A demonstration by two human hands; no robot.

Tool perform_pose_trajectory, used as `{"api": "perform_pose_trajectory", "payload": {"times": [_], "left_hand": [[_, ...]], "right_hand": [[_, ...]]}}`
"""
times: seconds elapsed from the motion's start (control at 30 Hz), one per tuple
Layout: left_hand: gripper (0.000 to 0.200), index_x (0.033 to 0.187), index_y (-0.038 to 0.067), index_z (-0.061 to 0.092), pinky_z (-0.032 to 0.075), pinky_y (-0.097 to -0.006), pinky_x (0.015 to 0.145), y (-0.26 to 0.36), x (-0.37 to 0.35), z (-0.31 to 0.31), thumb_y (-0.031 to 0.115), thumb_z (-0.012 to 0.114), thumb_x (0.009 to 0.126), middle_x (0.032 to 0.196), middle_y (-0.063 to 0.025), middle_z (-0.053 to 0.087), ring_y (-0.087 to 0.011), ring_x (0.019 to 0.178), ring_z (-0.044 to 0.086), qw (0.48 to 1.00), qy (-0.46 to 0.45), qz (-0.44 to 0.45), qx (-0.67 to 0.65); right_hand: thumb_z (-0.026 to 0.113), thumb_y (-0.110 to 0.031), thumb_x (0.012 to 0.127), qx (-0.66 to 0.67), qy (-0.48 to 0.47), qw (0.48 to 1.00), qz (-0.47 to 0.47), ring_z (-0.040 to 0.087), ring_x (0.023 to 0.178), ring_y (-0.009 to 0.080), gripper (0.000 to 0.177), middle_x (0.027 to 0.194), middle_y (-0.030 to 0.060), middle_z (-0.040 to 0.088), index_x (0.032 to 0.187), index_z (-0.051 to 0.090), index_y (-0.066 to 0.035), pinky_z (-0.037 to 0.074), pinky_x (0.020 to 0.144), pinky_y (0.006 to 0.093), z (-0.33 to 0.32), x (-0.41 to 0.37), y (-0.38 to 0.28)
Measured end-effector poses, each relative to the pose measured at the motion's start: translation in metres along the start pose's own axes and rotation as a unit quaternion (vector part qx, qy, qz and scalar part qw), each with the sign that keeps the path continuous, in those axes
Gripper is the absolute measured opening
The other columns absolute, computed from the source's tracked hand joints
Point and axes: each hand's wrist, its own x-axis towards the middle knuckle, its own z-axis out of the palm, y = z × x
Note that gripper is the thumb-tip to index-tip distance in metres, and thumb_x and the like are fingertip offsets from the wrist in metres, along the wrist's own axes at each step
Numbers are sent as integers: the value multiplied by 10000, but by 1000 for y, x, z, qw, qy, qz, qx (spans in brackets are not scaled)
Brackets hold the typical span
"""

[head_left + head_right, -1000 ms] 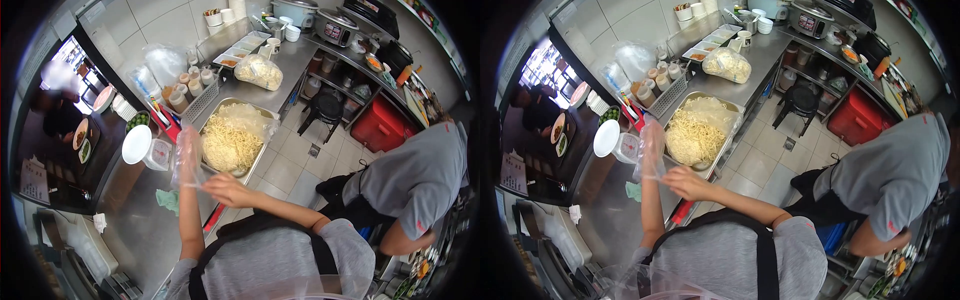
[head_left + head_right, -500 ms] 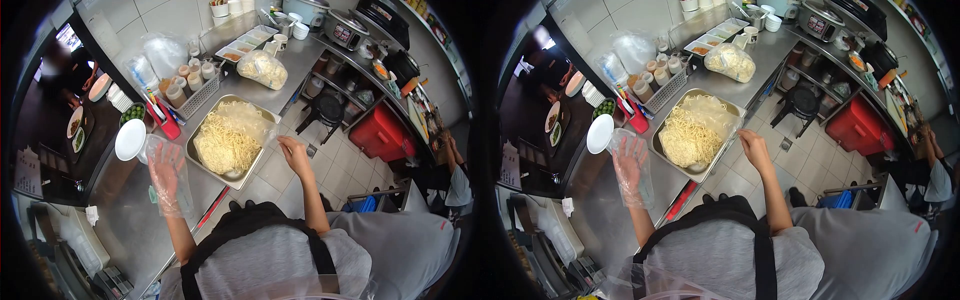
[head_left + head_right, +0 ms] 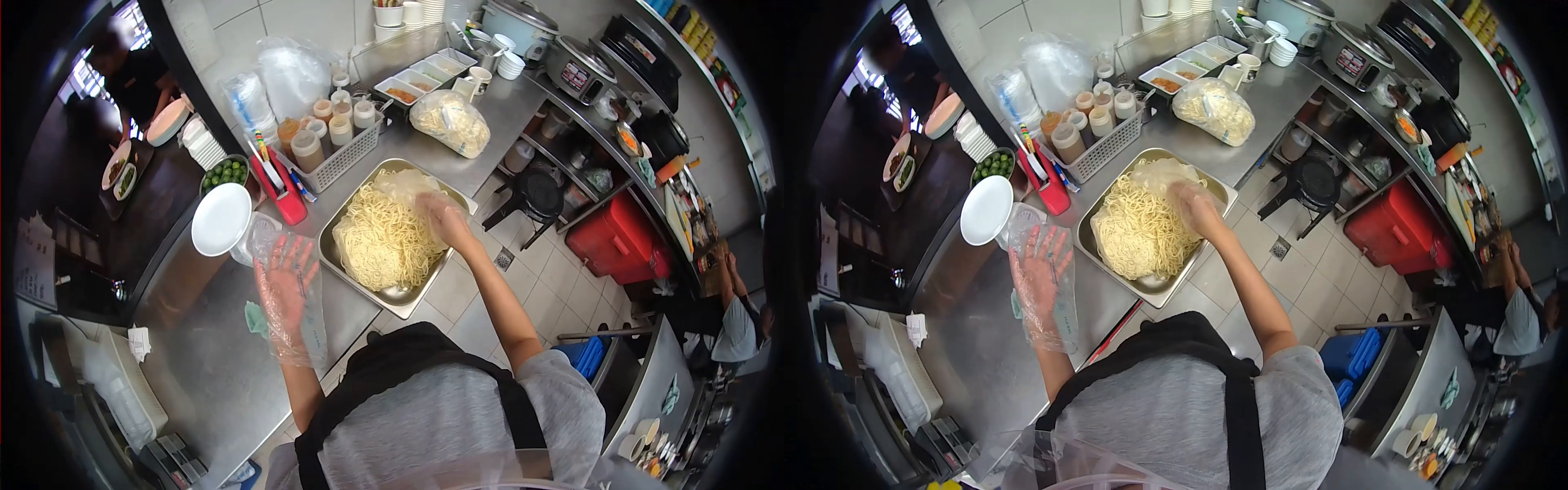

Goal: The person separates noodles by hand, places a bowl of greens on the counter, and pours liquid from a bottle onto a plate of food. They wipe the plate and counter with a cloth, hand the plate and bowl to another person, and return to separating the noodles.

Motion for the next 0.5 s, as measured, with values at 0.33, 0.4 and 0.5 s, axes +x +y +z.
{"api": "perform_pose_trajectory", "payload": {"times": [0.33, 0.4, 0.5], "left_hand": [[708, 1252, 72, 465, 362, -432, 972, -29, -7, 6, 640, 227, 902, 1190, -110, 524, -285, 1198, 458, 980, -46, -22, 192], [713, 1253, 70, 472, 374, -417, 954, -44, -3, 19, 642, 234, 901, 1165, -96, 544, -257, 1170, 482, 964, -46, -13, 261], [682, 1263, 58, 470, 382, -390, 945, -75, 3, 53, 612, 285, 911, 1157, -91, 560, -238, 1128, 512, 953, -1, -1, 302]], "right_hand": [[572, -429, 856, -27, -109, 992, 64, 388, 1208, 271, 536, 1211, 122, 457, 1253, 507, -75, 349, 977, 373, -19, 27, -40], [552, -488, 851, 178, -121, 973, 78, 341, 1249, 262, 626, 1281, 116, 407, 1325, 433, -97, 334, 995, 387, -14, 25, -22], [485, -647, 800, 557, -140, 809, 127, 289, 1297, 265, 815, 1373, 112, 333, 1422, 253, -174, 262, 1043, 467, -37, 29, -39]]}}
